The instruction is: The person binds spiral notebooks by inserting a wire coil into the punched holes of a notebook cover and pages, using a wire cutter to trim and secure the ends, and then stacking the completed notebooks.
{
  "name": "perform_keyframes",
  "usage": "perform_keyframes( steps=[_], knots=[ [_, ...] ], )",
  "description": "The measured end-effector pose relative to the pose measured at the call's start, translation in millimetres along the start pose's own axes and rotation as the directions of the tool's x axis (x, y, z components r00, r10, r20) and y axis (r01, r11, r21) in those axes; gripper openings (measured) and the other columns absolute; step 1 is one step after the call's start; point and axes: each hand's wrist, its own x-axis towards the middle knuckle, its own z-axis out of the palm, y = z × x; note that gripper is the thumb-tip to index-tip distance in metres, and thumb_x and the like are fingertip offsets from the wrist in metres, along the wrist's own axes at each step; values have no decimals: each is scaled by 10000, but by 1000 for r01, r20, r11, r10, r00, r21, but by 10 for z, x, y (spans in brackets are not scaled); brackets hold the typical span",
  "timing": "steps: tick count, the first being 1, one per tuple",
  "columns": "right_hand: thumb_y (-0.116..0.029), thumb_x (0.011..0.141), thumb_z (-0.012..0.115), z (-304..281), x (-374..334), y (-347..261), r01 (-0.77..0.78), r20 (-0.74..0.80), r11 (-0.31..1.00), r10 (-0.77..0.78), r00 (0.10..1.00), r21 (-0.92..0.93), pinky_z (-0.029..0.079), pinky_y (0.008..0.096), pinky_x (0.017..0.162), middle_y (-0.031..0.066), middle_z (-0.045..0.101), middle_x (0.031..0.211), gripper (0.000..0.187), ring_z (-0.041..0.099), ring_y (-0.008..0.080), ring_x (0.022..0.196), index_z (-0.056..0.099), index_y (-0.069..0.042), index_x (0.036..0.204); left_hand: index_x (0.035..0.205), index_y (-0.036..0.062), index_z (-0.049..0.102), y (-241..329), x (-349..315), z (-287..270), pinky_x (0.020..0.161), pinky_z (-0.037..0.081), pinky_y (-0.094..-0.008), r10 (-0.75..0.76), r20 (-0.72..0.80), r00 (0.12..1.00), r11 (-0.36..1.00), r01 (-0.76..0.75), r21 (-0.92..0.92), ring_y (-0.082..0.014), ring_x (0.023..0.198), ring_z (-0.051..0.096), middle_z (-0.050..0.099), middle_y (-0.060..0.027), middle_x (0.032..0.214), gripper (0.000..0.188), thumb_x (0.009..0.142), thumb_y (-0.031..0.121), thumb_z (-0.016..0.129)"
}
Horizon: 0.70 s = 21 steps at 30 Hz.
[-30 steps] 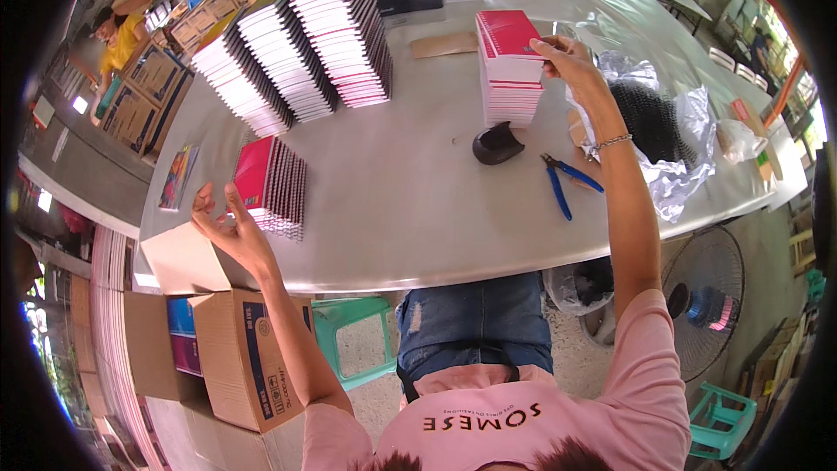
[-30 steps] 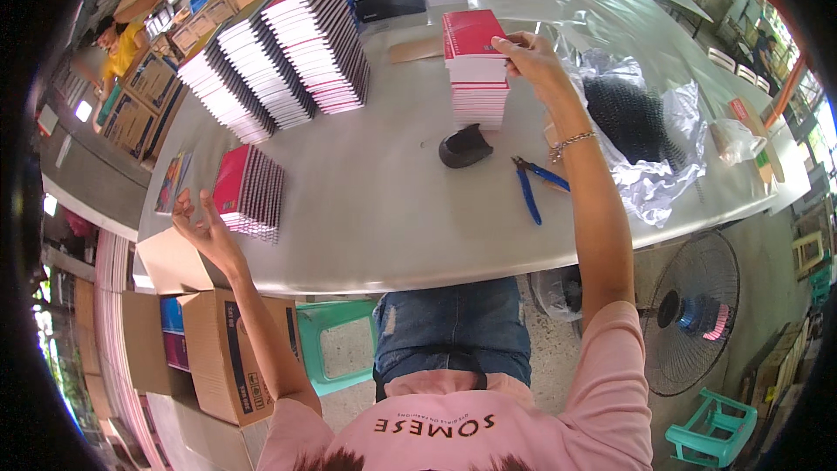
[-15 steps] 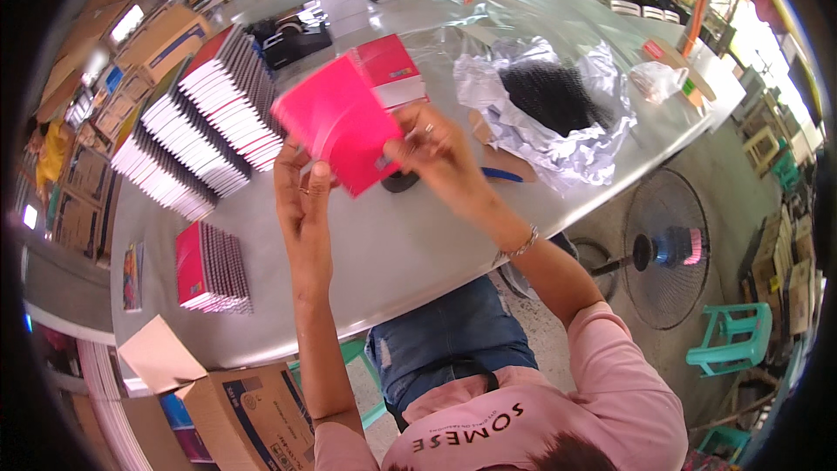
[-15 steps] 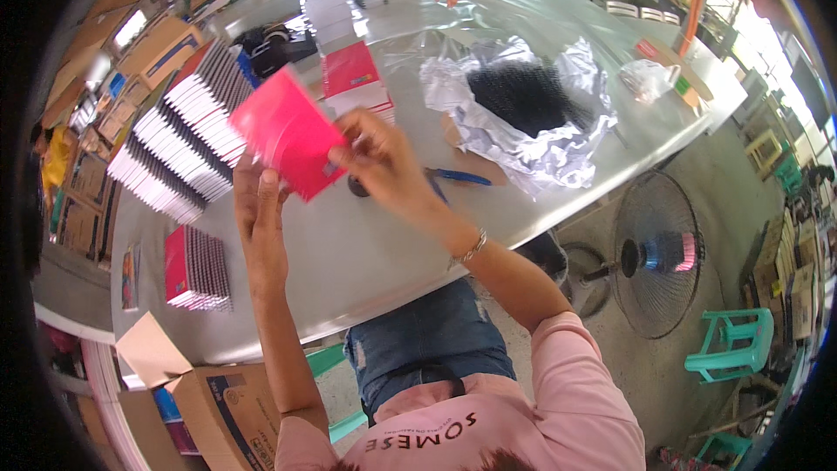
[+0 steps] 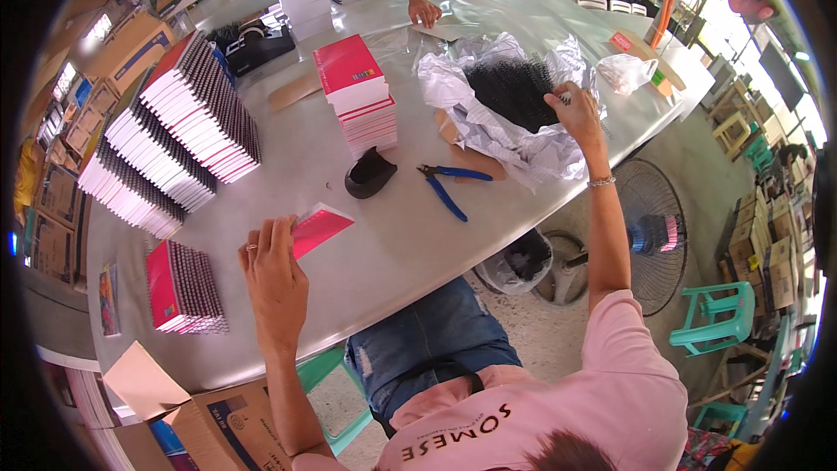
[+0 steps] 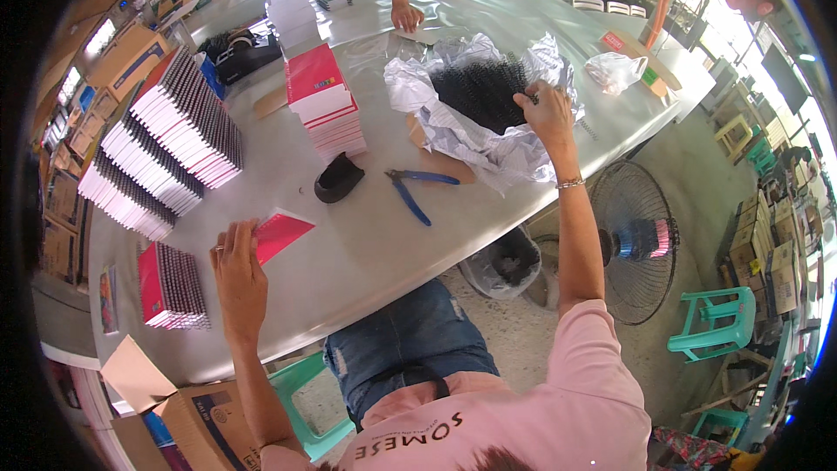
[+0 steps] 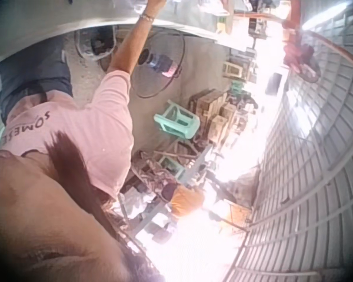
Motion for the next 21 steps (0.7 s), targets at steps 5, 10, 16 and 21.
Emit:
perform_keyframes(
  steps=[5, 10, 16, 21],
  knots=[
    [-215, 776, 728, 285, -72, 285, -109, -142, 983, 88, 986, -147, 472, 462, 853, 179, 682, 842, 211, 618, 376, 938, 675, -57, 906, 1147, 18, 556, 45, -68, 125, 1024, 346, -454, 24, 26, 999, 998, -26, 63, -330, 1113, 501, 567, -131, 1123, 367, 801, -82, 484],
    [-192, 738, 731, 262, 33, 355, -133, 66, 982, 143, 988, -132, 502, 455, 820, 194, 693, 897, 190, 656, 377, 907, 697, -72, 881, 1120, 33, 557, 81, -152, 152, 1026, 337, -442, 37, 37, 999, 997, -40, 67, -304, 1078, 512, 570, -115, 1095, 376, 771, -96, 501],
    [-218, 746, 718, 219, -5, 414, -252, 47, 962, 258, 965, -105, 518, 456, 778, 183, 698, 888, 184, 672, 373, 886, 727, -98, 885, 1096, 42, 552, 92, -266, 296, 1056, 305, -449, 52, 36, 998, 998, -53, 22, -289, 1088, 500, 562, -107, 1098, 350, 773, -86, 504],
    [-248, 789, 716, 98, 49, 156, -340, -48, 939, 342, 938, 52, 511, 452, 747, 166, 700, 875, 184, 673, 359, 864, 748, -136, 932, 1107, 61, 541, 78, -368, 335, 1105, 237, -496, 39, -12, 999, 998, -38, 45, -273, 1134, 482, 550, -86, 1105, 370, 772, -90, 501]
  ],
)
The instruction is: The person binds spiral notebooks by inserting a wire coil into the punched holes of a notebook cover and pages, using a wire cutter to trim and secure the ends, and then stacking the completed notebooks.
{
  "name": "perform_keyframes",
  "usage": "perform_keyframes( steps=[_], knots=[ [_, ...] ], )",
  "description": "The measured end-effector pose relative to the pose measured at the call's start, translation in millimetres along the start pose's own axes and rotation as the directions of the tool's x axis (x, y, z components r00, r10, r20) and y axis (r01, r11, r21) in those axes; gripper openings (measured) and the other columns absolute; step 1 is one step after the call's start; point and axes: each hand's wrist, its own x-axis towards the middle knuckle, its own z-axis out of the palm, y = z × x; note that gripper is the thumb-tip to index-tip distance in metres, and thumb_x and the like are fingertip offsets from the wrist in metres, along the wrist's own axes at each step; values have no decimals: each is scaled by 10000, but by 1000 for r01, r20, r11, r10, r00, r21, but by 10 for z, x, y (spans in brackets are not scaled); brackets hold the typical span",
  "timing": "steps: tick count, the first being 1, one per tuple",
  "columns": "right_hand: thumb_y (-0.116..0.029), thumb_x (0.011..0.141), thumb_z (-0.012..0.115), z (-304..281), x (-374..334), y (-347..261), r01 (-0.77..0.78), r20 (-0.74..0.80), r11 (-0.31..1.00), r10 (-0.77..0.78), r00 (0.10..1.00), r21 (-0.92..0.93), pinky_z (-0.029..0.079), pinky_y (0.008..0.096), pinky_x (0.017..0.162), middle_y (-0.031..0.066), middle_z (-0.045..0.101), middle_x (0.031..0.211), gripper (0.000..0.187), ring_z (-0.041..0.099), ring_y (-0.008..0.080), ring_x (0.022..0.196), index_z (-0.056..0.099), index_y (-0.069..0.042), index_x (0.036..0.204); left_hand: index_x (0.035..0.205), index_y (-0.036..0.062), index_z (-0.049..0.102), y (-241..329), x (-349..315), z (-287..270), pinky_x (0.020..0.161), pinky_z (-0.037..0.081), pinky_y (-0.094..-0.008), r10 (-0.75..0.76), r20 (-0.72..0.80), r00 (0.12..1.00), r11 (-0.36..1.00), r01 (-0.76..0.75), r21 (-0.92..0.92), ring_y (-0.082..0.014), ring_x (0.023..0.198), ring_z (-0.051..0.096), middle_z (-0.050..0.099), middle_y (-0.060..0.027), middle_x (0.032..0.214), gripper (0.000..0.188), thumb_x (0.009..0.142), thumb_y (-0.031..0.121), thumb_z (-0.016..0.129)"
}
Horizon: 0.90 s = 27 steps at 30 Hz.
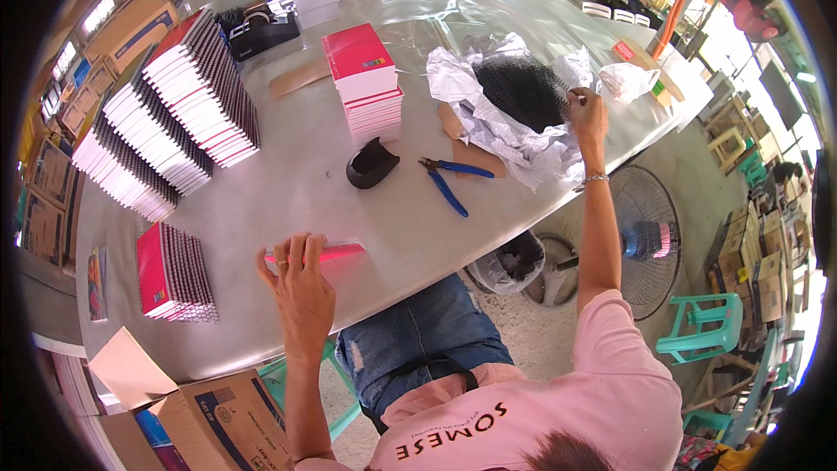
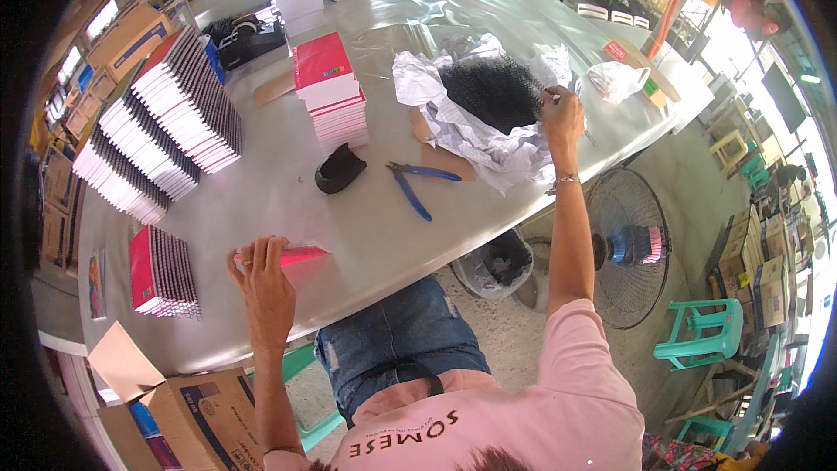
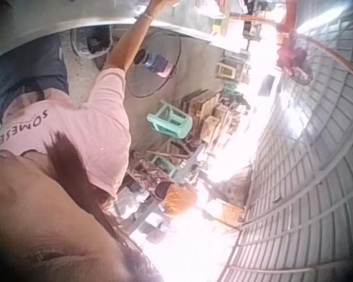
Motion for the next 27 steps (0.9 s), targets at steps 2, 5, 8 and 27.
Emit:
perform_keyframes(
  steps=[2, 5, 8, 27],
  knots=[
    [-256, 812, 710, -56, -20, -104, 18, -49, 999, -16, 999, 44, 508, 448, 741, 161, 696, 878, 179, 670, 353, 855, 752, -148, 948, 1113, 67, 534, -6, -40, 44, 1125, 203, -519, -26, -5, 1000, 1000, 26, -3, -270, 1159, 474, 547, -80, 1114, 377, 772, -92, 498],
    [-253, 820, 712, -10, 27, -81, 169, -193, 981, -147, 970, 101, 505, 430, 744, 144, 686, 908, 172, 663, 336, 846, 756, -153, 953, 1115, 63, 526, 8, -67, 126, 1138, 182, -532, -40, -46, 998, 999, 39, -14, -279, 1195, 453, 541, -88, 1132, 376, 778, -99, 486],
    [-243, 816, 718, -52, 18, -129, 184, -281, 983, -173, 944, 14, 501, 408, 745, 125, 678, 932, 163, 654, 326, 836, 760, -157, 947, 1115, 56, 524, -1, -58, 190, 1128, 199, -528, -50, -56, 997, 996, 46, -72, -296, 1208, 435, 536, -101, 1140, 365, 787, -99, 480],
    [-85, 870, 701, -581, -867, -1192, -211, 277, 200, -410, 869, 957, 466, 246, 808, 0, 618, 937, 327, 571, 101, 827, 619, -51, 1185, 1034, 110, 580, 75, 31, 356, 1005, 290, -500, -139, -186, 973, 982, 111, -152, -308, 1117, 450, 538, -72, 1051, 423, 738, 353, 761]
  ],
)
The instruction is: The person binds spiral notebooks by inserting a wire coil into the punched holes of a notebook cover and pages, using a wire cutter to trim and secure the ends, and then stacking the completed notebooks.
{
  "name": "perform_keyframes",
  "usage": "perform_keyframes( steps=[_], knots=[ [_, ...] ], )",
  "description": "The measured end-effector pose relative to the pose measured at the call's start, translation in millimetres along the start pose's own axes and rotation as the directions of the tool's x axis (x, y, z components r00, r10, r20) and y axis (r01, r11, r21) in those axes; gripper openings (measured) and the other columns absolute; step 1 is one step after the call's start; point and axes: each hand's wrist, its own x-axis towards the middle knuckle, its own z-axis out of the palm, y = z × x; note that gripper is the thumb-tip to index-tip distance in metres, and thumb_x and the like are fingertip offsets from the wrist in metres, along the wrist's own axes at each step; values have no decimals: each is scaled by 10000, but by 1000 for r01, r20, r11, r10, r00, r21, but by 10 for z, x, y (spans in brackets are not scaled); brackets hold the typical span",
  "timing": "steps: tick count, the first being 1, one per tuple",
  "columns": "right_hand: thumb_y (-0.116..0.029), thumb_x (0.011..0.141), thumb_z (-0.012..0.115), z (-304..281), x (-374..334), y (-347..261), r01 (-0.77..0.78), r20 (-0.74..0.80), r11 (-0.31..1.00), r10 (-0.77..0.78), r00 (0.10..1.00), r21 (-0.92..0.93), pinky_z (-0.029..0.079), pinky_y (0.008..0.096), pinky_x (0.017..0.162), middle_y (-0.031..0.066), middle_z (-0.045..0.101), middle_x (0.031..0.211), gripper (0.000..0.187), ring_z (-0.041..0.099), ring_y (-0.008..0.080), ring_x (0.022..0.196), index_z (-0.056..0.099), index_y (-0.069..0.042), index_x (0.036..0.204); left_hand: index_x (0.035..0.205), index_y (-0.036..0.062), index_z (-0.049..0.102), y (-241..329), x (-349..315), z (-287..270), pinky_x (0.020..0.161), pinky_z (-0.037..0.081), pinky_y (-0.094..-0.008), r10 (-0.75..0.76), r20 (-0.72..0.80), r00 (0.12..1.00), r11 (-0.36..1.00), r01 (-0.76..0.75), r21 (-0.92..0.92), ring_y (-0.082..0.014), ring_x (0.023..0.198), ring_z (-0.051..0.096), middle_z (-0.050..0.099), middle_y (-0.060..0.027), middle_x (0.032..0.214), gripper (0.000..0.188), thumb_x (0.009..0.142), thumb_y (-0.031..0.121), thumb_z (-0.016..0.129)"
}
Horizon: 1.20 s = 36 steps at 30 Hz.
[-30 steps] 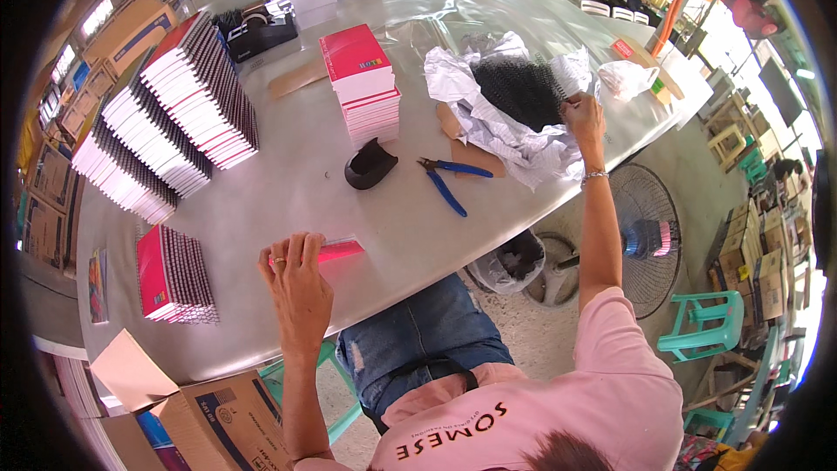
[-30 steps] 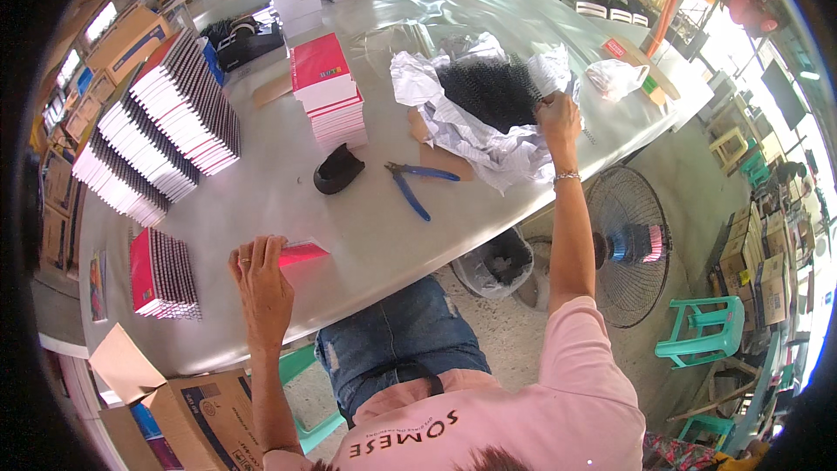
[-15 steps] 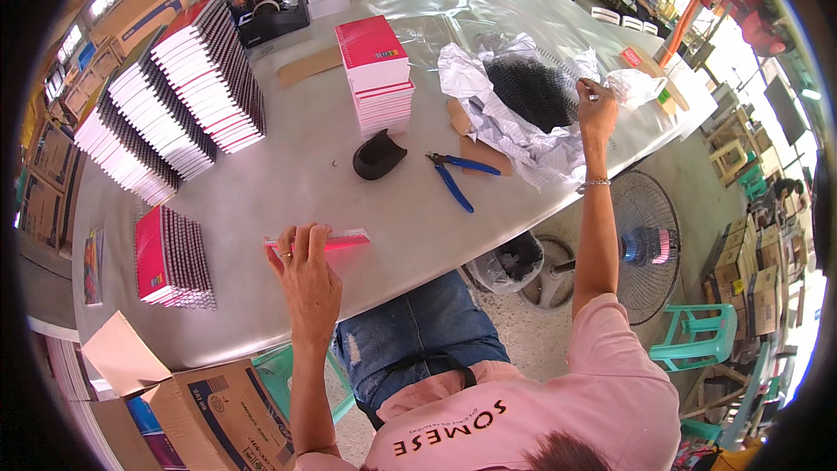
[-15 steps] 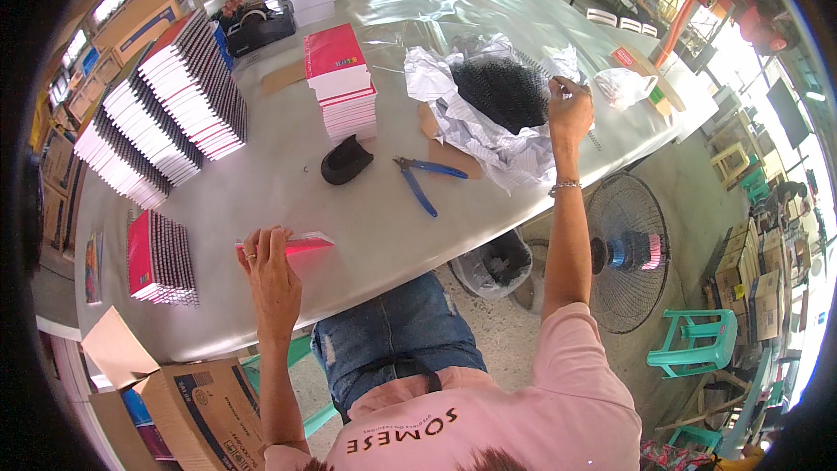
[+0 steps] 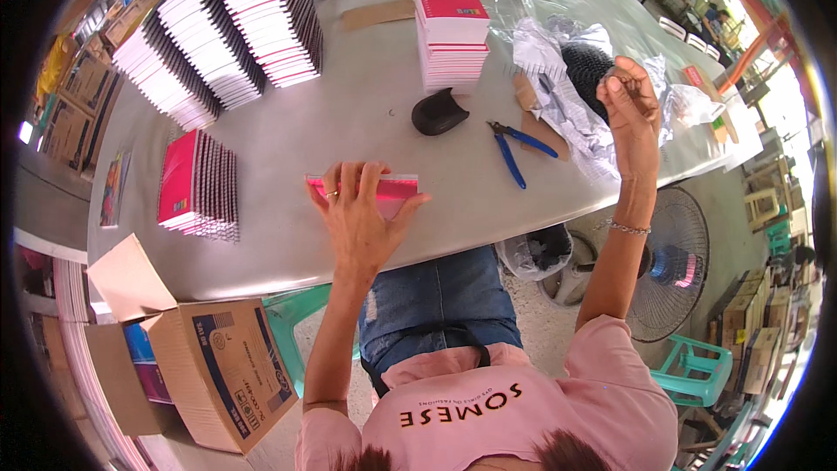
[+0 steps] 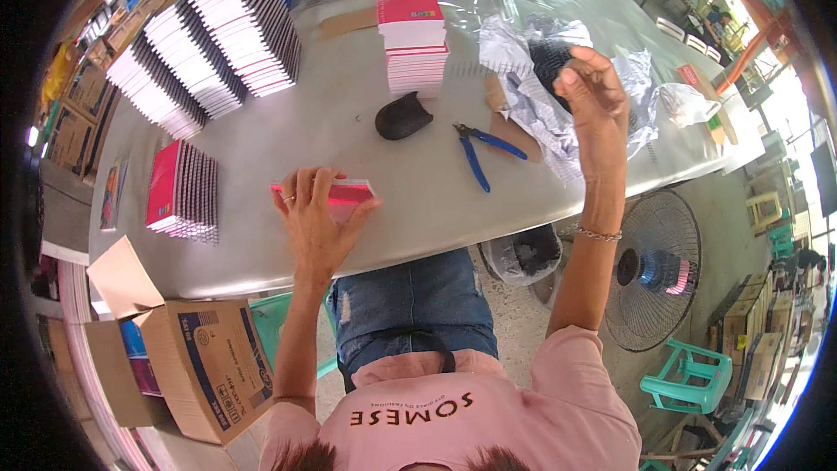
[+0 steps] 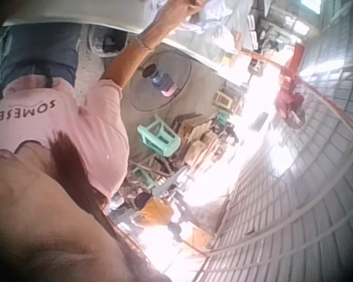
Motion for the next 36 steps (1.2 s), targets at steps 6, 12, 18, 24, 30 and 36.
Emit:
perform_keyframes(
  steps=[6, 12, 18, 24, 30, 36],
  knots=[
    [-73, 947, 580, 776, -197, 146, -217, 220, 939, 159, 962, 268, 482, 272, 812, 35, 602, 975, 233, 578, 121, 837, 534, -69, 1175, 949, 113, 581, 13, 8, 185, 986, 286, -521, -75, -157, 985, 997, 75, -1, -309, 1076, 456, 534, -59, 1006, 464, 665, 393, 818],
    [-51, 963, 538, 1069, -557, 443, -277, 565, 931, 365, 740, -238, 440, 250, 623, 64, 591, 900, 124, 521, 106, 707, 507, -23, 1080, 910, 120, 595, 53, 53, 192, 991, 271, -528, -71, -167, 983, 997, 77, 31, -296, 1055, 460, 543, -42, 979, 422, 672, 393, 811],
    [-77, 932, 611, 1137, -627, 633, 36, 610, 940, 191, 769, -339, 452, 245, 667, 61, 630, 924, 163, 558, 105, 779, 586, 38, 1044, 899, 126, 605, 50, 53, 204, 1000, 263, -521, -70, -171, 983, 997, 75, 23, -284, 1051, 463, 553, -24, 959, 401, 669, 382, 811],
    [-47, 880, 641, 1247, -670, 522, -48, 554, 940, 239, 797, -337, 506, 335, 732, 150, 679, 936, 152, 657, 218, 801, 631, 45, 1001, 901, 135, 605, 5, 41, 226, 985, 267, -524, -59, -175, 983, 998, 62, 13, -277, 1061, 466, 554, -10, 965, 399, 652, 365, 814],
    [-82, 879, 653, 1267, -666, 498, -1, 566, 893, 285, 773, -449, 500, 322, 725, 144, 684, 844, 168, 650, 198, 761, 620, 37, 994, 919, 157, 593, -13, 41, 228, 960, 263, -539, -51, -171, 984, 998, 55, 18, -266, 1061, 475, 536, -1, 968, 409, 656, 379, 813],
    [-65, 890, 628, 1288, -705, 483, 34, 606, 940, 190, 773, -339, 473, 344, 690, 179, 649, 874, 134, 634, 254, 758, 609, 27, 985, 955, 149, 593, -16, 43, 199, 984, 250, -553, -85, -114, 990, 996, 89, 31, -275, 1087, 467, 535, -7, 993, 420, 681, 390, 801]
  ],
)
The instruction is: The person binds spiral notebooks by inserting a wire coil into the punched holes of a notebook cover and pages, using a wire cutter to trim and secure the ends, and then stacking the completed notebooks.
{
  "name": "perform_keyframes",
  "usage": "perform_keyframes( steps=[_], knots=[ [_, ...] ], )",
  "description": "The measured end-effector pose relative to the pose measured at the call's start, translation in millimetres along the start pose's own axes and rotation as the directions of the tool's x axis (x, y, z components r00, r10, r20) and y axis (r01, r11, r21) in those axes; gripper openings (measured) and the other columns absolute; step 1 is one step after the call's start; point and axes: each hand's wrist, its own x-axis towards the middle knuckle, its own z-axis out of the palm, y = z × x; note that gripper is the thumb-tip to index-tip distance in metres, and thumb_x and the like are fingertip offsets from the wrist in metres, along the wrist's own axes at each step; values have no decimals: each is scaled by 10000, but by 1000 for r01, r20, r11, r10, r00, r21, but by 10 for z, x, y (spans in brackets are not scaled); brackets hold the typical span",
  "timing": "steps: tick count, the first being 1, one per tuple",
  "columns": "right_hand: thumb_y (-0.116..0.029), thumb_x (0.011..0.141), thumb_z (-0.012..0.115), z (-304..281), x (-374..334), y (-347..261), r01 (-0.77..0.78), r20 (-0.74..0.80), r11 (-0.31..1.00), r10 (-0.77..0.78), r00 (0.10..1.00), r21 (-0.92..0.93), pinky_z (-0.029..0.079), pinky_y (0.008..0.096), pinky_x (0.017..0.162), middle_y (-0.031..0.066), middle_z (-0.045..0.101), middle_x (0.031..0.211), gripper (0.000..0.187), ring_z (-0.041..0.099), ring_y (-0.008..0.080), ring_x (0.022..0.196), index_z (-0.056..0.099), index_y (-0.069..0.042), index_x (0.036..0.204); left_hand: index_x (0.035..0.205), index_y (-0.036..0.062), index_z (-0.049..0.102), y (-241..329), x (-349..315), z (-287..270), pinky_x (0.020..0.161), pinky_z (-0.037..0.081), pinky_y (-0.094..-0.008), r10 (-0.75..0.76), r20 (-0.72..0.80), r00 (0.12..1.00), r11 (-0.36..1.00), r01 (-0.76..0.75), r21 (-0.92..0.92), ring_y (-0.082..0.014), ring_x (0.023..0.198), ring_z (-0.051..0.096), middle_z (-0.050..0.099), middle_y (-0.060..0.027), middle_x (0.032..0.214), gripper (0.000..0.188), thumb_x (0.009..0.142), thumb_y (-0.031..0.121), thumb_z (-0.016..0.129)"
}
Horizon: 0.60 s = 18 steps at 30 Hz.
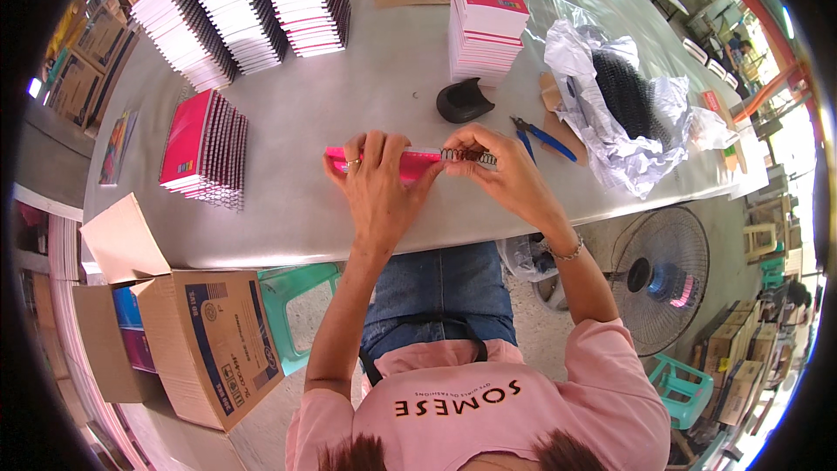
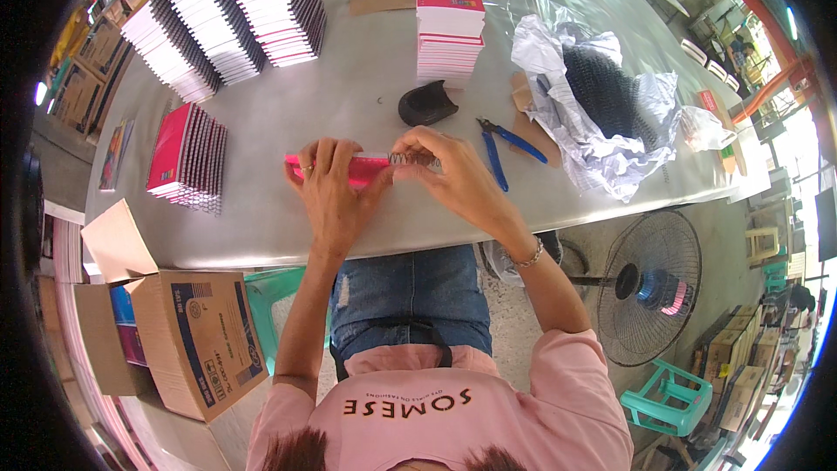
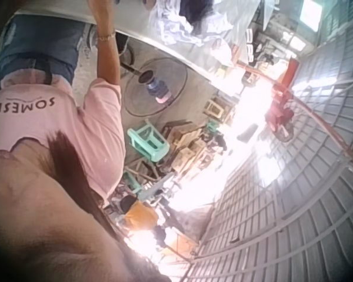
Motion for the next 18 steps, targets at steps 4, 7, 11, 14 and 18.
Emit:
perform_keyframes(
  steps=[4, 7, 11, 14, 18],
  knots=[
    [-46, 898, 601, 9, 3, 118, 104, 0, 980, -105, 994, -170, 468, 372, 707, 169, 615, 893, 125, 613, 317, 786, 589, 31, 996, 984, 159, 582, -2, 6, -8, 965, 241, -564, 12, 6, 1000, 1000, -12, 22, -259, 1081, 476, 528, -1, 996, 399, 735, 411, 766],
    [-35, 894, 593, 76, 15, 72, 105, -48, 971, -118, 992, -212, 461, 396, 710, 167, 578, 897, 124, 597, 340, 818, 560, 22, 999, 996, 149, 589, -2, 17, -35, 955, 256, -548, 1, 27, 1000, 1000, -1, 15, -269, 1093, 463, 529, -10, 1009, 358, 771, 383, 740],
    [-46, 887, 595, 95, 50, 80, 122, -60, 953, -143, 988, -276, 445, 416, 712, 158, 539, 898, 130, 573, 346, 811, 522, 2, 984, 1012, 141, 588, 2, 25, -47, 946, 262, -526, -4, 49, 999, 1000, 5, -9, -272, 1078, 459, 529, -20, 1010, 294, 826, 342, 696],
    [-76, 896, 588, 156, 76, 59, 92, -96, 964, -119, 988, -248, 428, 426, 736, 138, 529, 900, 114, 558, 338, 812, 517, -17, 963, 1022, 141, 586, -6, 21, -46, 945, 260, -512, -2, 26, 1000, 1000, 2, -25, -269, 1059, 460, 528, -24, 1007, 270, 844, 321, 681],
    [-111, 904, 585, 153, 74, 111, 118, -64, 896, -160, 985, -427, 400, 431, 793, 114, 530, 910, 107, 550, 313, 882, 525, -46, 964, 1042, 142, 584, 12, 22, -60, 943, 258, -518, 14, 31, 999, 1000, -14, -10, -261, 1053, 460, 526, -22, 1018, 254, 863, 304, 665]
  ],
)
